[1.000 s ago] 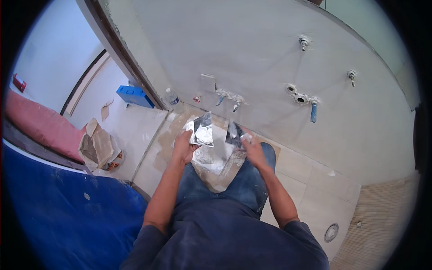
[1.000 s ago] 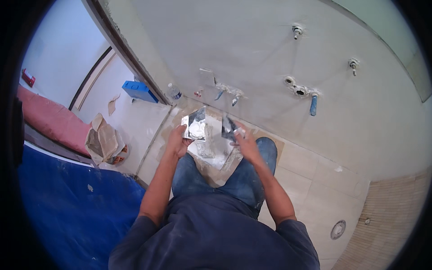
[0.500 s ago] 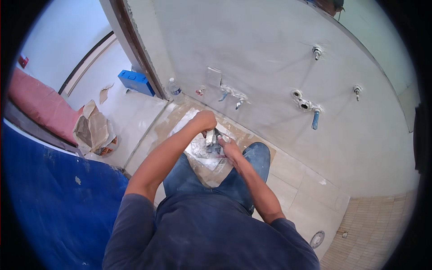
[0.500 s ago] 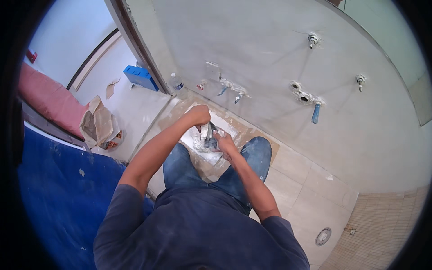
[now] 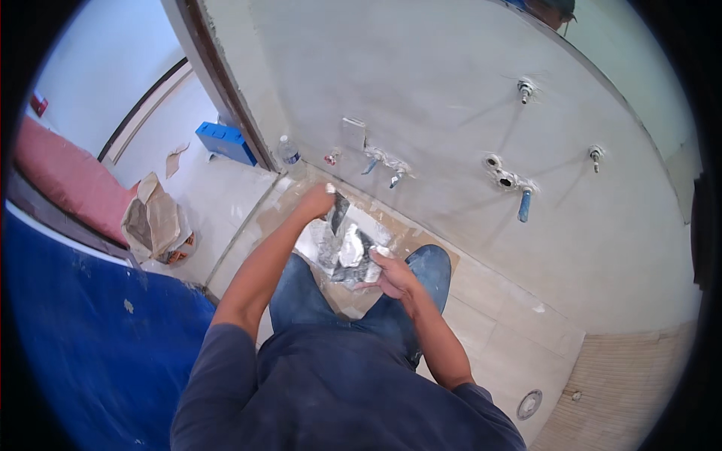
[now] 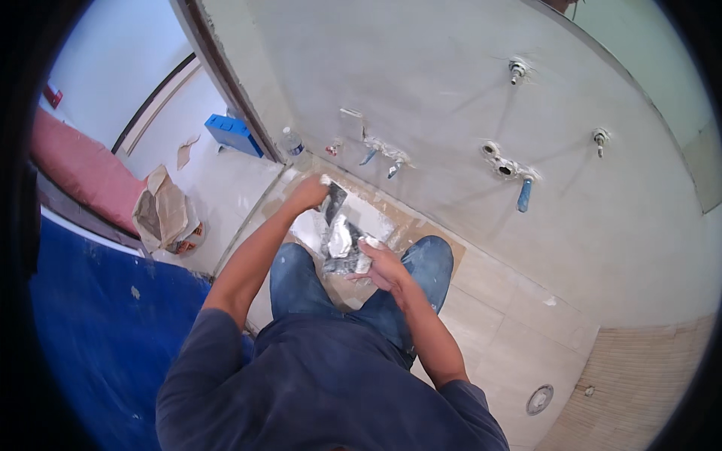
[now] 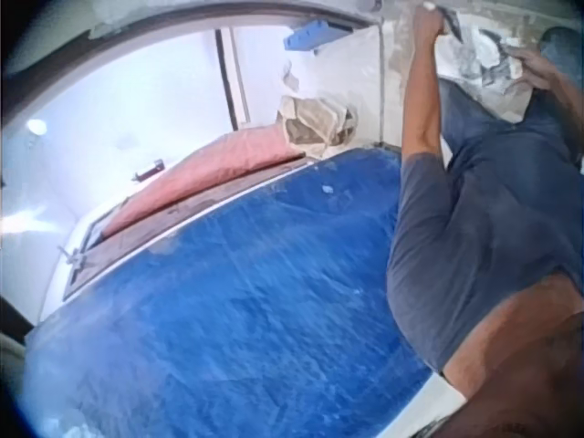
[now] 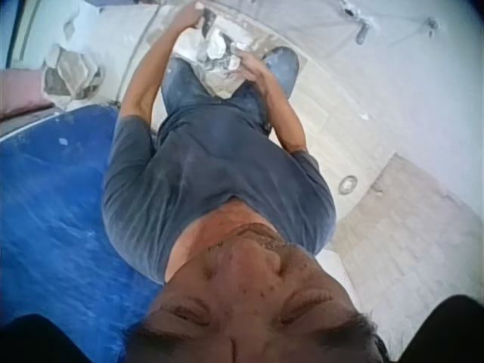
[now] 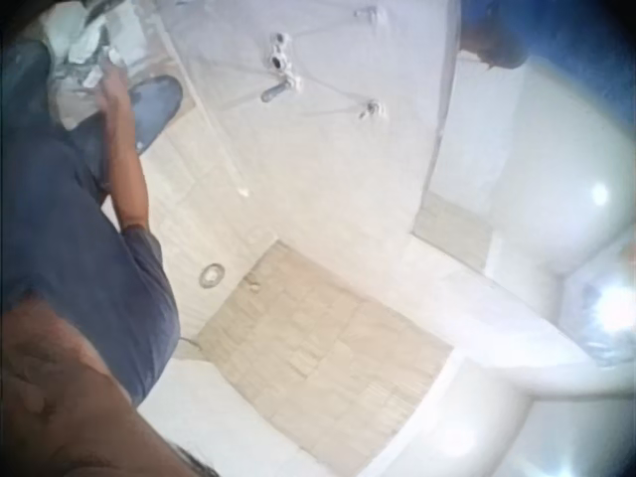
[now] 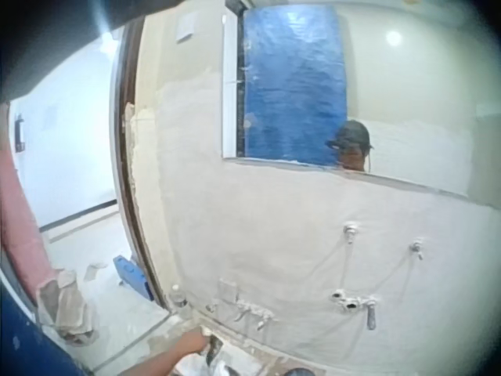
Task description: The person uses putty knives to apply and smooth plaster onto a wall around pipes and beneath a mirror, repeatedly transferring and mixing the plaster between the blades.
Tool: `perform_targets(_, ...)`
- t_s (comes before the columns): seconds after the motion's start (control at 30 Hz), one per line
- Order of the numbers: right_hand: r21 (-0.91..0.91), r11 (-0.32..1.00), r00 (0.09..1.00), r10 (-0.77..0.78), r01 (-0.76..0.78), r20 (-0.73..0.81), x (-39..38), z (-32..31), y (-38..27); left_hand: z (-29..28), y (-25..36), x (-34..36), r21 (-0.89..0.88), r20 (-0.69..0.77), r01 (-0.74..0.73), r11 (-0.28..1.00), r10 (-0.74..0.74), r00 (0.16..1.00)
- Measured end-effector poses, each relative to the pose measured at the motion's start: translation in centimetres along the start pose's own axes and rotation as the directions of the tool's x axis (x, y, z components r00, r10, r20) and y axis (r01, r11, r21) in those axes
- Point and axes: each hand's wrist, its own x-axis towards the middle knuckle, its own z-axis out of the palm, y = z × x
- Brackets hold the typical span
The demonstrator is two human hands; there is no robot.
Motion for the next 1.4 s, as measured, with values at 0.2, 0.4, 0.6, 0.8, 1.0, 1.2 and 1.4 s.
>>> perform_targets(0.2, -0.002, 0.938, 0.906, -0.336, 0.348, -0.258, -3.0, 1.3, -3.7, 1.0, -1.9, -7.8, -0.972, 0.062, 0.136, 0.191, -0.352, 0.934)
perform_targets(0.4, -0.743, 0.346, 0.538, -0.843, 0.573, 0.022, -2.5, 6.1, -1.5, 4.3, 4.4, -14.2, -0.998, 0.05, 0.025, -0.06, -0.461, 0.886)
perform_targets(0.6, -0.807, 0.054, 0.477, -0.829, 0.587, 0.292, -2.6, 8.8, -0.4, 2.6, 6.5, -14.9, -0.984, 0.078, -0.006, -0.178, -0.458, 0.885)
perform_targets(0.8, -0.89, -0.001, 0.571, -0.767, 0.455, 0.293, -2.7, 7.3, -0.7, 1.8, 5.7, -15.3, -0.965, 0.007, -0.113, -0.238, -0.451, 0.893)
perform_targets(1.0, -0.976, -0.028, 0.724, -0.666, 0.218, 0.181, -2.0, 4.5, -2.0, 0.3, 4.2, -15.8, -0.944, 0.081, -0.084, -0.319, -0.472, 0.878)
perform_targets(1.2, -0.179, 0.859, 0.841, -0.508, 0.48, -0.184, -0.1, 6.7, -0.4, 0.9, 6.1, -15.5, -0.98, -0.014, -0.123, -0.154, -0.567, 0.823)
perform_targets(1.4, -0.848, 0.295, 0.692, -0.714, 0.439, 0.109, -0.3, 6.6, -0.2, 1.4, 6.6, -15.3, -0.985, -0.077, -0.155, -0.08, -0.599, 0.797)
